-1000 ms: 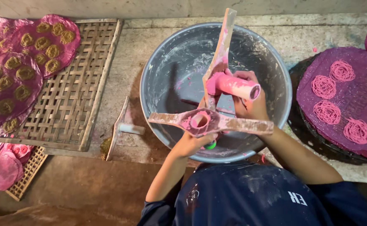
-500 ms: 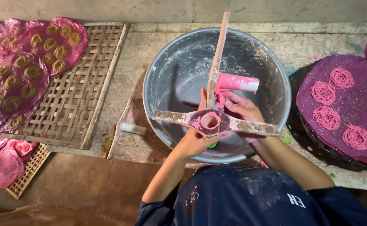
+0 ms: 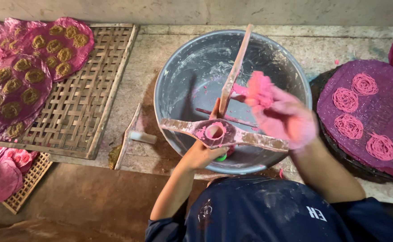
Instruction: The person loads pink dough into a manual extruder and presses it through a nozzle to form spiral strands onto a purple tray. The person repeatedly scoops dough from a metal basin, fills the extruder, and extrudes the dough in circular motions.
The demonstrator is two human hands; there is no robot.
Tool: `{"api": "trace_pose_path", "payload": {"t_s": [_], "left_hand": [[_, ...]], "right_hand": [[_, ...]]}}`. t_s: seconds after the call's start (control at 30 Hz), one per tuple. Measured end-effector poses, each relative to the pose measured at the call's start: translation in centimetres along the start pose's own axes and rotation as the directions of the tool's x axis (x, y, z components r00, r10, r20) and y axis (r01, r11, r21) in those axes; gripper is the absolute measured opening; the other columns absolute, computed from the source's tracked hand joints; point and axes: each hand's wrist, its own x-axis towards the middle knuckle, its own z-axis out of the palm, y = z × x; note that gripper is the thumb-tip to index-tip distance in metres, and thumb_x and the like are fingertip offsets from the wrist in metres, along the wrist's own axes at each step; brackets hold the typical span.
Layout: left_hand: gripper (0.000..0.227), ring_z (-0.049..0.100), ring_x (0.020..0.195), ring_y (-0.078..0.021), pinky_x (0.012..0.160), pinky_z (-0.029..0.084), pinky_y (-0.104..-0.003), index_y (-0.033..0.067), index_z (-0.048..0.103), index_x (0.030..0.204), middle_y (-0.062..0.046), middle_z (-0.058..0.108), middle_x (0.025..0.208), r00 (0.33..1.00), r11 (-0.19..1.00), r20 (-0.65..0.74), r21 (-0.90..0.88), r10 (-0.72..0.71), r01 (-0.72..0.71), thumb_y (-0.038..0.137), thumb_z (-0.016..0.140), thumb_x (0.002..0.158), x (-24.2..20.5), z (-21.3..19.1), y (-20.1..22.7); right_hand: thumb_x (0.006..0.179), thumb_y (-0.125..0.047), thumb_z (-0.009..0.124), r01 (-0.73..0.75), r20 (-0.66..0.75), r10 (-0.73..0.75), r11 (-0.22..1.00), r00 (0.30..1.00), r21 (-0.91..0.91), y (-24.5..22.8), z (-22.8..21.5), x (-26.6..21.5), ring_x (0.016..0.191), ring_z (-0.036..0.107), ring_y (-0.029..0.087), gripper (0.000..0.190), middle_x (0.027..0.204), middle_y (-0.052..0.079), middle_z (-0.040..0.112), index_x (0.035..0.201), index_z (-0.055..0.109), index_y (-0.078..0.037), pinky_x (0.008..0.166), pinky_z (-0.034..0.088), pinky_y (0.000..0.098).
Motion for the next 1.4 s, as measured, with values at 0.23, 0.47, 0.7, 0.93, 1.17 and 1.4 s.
{"api": "trace_pose_path", "payload": {"t_s": [0.23, 0.47, 0.7, 0.93, 1.17, 1.4], "left_hand": [[0.112, 0.061, 0.098, -0.0097, 0.093, 0.053, -0.026, 0.0070, 0.000, 0.172, -0.001, 0.064, 0.107, 0.979, 0.975, -0.063, 0.124, 0.193, -0.185, 0.001, 0.071, 0.086, 0.1, 0.0, 0.7], [0.117, 0.066, 0.107, -0.0151, 0.095, 0.055, -0.029, 0.0031, 0.006, 0.168, -0.008, 0.063, 0.133, 0.951, 0.851, -0.115, 0.486, 0.288, -0.199, 0.014, 0.086, 0.083, 0.9, 1.6, 2.8], [0.113, 0.073, 0.102, -0.0152, 0.102, 0.055, -0.031, -0.0006, 0.008, 0.167, -0.005, 0.075, 0.109, 0.931, 0.871, -0.223, 0.465, 0.290, -0.159, 0.018, 0.083, 0.085, 1.8, 1.1, 2.6], [0.083, 0.072, 0.105, -0.0157, 0.095, 0.047, -0.037, 0.0082, 0.047, 0.144, -0.007, 0.079, 0.116, 0.840, 0.475, -0.218, 0.878, 0.497, -0.053, 0.020, 0.096, 0.077, 3.1, -0.6, 2.4], [0.074, 0.070, 0.112, -0.0254, 0.096, 0.057, -0.035, 0.0099, 0.049, 0.143, -0.016, 0.069, 0.127, 0.863, 0.779, -0.300, 0.607, 0.407, -0.156, 0.020, 0.084, 0.079, 2.6, 0.0, 2.4], [0.069, 0.072, 0.114, -0.0272, 0.095, 0.058, -0.036, 0.0084, 0.054, 0.141, -0.014, 0.067, 0.132, 0.870, 0.672, -0.303, 0.739, 0.389, -0.042, 0.025, 0.085, 0.081, 1.9, -0.7, 1.6]], "right_hand": [[0.097, -0.009, 0.067, 0.309, 0.298, -0.235, 0.009, 0.925, -0.951, -3.2, 3.5, 1.1, 0.101, 0.065, 0.016, 0.018, 0.119, 0.014, 0.062, 0.110, 0.072, 0.004, 0.088, 0.055, 0.0313], [0.091, -0.004, 0.075, 0.211, 0.262, -0.158, -0.279, 0.952, -0.937, -1.0, 3.0, 3.5, 0.095, 0.066, 0.017, 0.021, 0.116, 0.013, 0.065, 0.108, 0.065, 0.002, 0.079, 0.054, 0.0313], [0.089, -0.003, 0.073, 0.302, 0.307, -0.029, -0.111, 0.951, -0.947, 0.3, 2.7, 3.2, 0.100, 0.065, 0.018, 0.014, 0.113, 0.009, 0.060, 0.103, 0.075, 0.001, 0.084, 0.055, 0.0318], [0.093, 0.004, 0.059, 0.171, 0.226, 0.086, 0.420, 0.970, -0.891, 1.2, 2.9, 2.6, 0.118, 0.062, 0.013, 0.042, 0.126, 0.003, 0.050, 0.134, 0.058, -0.004, 0.104, 0.049, 0.0270], [0.079, 0.007, 0.069, 0.555, 0.629, 0.070, -0.554, 0.774, -0.620, 4.7, 1.2, 1.9, 0.099, 0.066, 0.031, 0.043, 0.115, 0.008, 0.061, 0.119, 0.072, -0.008, 0.080, 0.055, 0.0387], [0.091, 0.010, 0.068, 0.387, 0.424, -0.020, -0.369, 0.906, -0.845, 2.6, 2.9, 0.7, 0.098, 0.065, 0.025, 0.033, 0.109, 0.007, 0.060, 0.117, 0.073, -0.010, 0.083, 0.054, 0.0356]]}}
